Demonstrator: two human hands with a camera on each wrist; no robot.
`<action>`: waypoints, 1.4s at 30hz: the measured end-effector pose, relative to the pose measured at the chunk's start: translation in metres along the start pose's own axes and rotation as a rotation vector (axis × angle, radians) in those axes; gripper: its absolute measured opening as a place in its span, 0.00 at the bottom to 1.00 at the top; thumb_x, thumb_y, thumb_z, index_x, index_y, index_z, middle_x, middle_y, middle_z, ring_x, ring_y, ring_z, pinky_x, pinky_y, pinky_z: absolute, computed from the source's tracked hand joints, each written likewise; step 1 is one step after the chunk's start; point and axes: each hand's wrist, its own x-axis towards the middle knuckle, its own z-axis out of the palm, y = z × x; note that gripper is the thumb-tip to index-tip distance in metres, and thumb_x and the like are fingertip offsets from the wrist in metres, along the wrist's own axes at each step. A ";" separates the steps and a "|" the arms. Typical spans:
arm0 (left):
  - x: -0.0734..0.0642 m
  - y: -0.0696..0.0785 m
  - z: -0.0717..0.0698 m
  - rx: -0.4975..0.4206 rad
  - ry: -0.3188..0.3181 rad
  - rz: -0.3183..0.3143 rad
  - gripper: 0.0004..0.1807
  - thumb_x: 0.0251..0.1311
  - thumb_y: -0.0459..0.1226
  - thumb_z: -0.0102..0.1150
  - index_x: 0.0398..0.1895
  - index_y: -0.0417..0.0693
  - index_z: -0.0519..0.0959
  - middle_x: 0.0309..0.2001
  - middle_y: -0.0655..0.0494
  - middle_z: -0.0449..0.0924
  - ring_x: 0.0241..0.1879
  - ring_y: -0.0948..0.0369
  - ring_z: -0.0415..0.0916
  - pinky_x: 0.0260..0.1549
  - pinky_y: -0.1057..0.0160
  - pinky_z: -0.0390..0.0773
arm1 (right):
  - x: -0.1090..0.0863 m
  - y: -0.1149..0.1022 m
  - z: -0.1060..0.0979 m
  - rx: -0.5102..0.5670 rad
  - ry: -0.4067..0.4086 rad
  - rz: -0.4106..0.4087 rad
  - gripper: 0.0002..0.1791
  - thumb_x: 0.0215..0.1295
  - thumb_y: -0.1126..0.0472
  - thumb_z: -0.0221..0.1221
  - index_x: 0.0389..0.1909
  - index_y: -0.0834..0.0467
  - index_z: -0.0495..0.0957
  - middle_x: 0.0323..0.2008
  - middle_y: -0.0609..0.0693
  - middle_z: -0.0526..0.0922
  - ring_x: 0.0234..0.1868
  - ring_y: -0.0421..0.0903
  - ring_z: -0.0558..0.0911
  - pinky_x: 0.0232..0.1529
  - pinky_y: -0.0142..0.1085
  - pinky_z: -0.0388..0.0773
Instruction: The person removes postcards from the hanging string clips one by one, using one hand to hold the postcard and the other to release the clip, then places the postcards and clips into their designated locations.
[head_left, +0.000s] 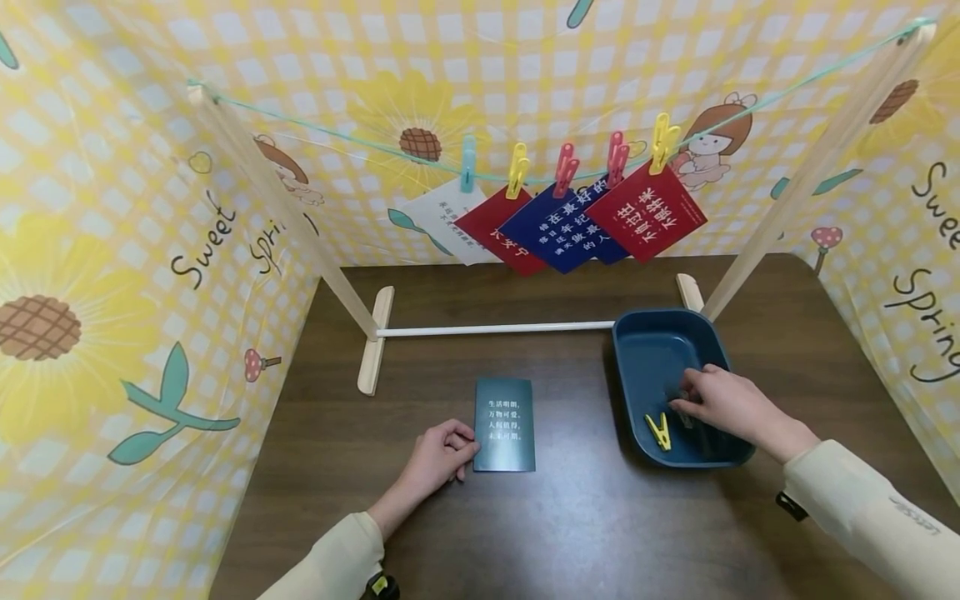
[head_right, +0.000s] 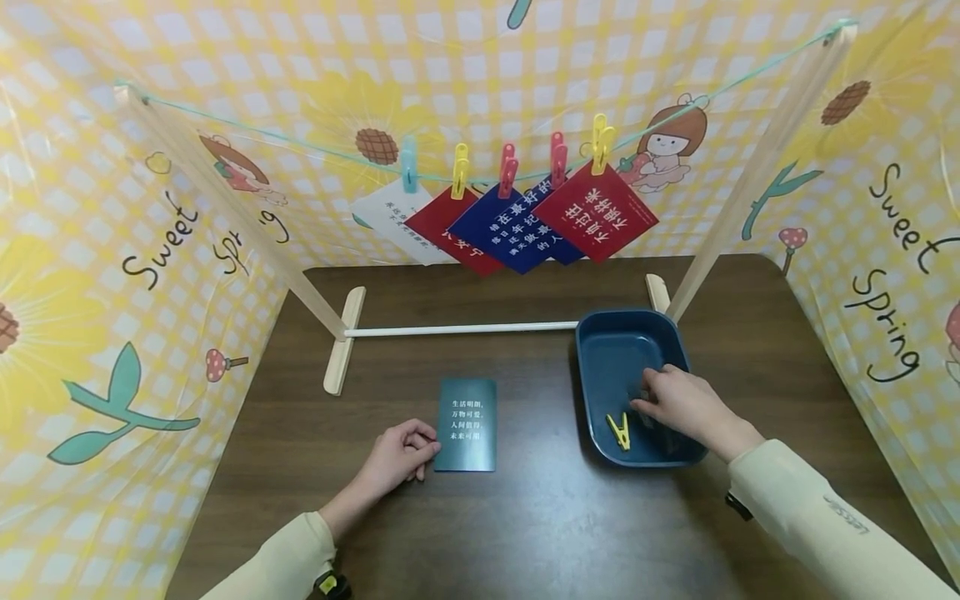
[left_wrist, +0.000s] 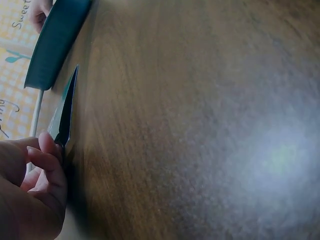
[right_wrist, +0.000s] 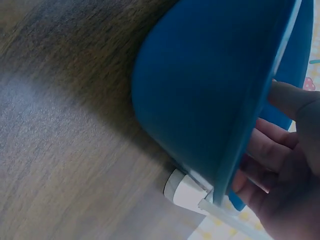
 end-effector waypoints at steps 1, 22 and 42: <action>0.000 0.000 0.000 0.001 -0.002 0.002 0.07 0.68 0.33 0.66 0.43 0.39 0.80 0.22 0.56 0.83 0.14 0.62 0.75 0.15 0.64 0.76 | 0.001 -0.001 0.000 -0.005 -0.010 0.001 0.14 0.65 0.53 0.71 0.37 0.60 0.81 0.28 0.48 0.79 0.30 0.43 0.72 0.26 0.34 0.74; 0.001 -0.001 0.000 -0.035 -0.025 0.008 0.09 0.69 0.33 0.65 0.47 0.37 0.78 0.22 0.53 0.84 0.15 0.60 0.79 0.18 0.61 0.81 | -0.002 -0.004 0.012 -0.032 -0.094 -0.018 0.15 0.65 0.55 0.71 0.36 0.62 0.79 0.24 0.47 0.78 0.22 0.40 0.74 0.23 0.37 0.79; -0.004 0.004 -0.005 0.015 -0.014 0.030 0.05 0.71 0.33 0.62 0.42 0.39 0.78 0.22 0.53 0.83 0.13 0.62 0.76 0.14 0.63 0.78 | -0.003 -0.010 0.019 -0.071 -0.106 0.028 0.18 0.65 0.54 0.71 0.39 0.62 0.77 0.21 0.46 0.73 0.20 0.39 0.73 0.22 0.34 0.76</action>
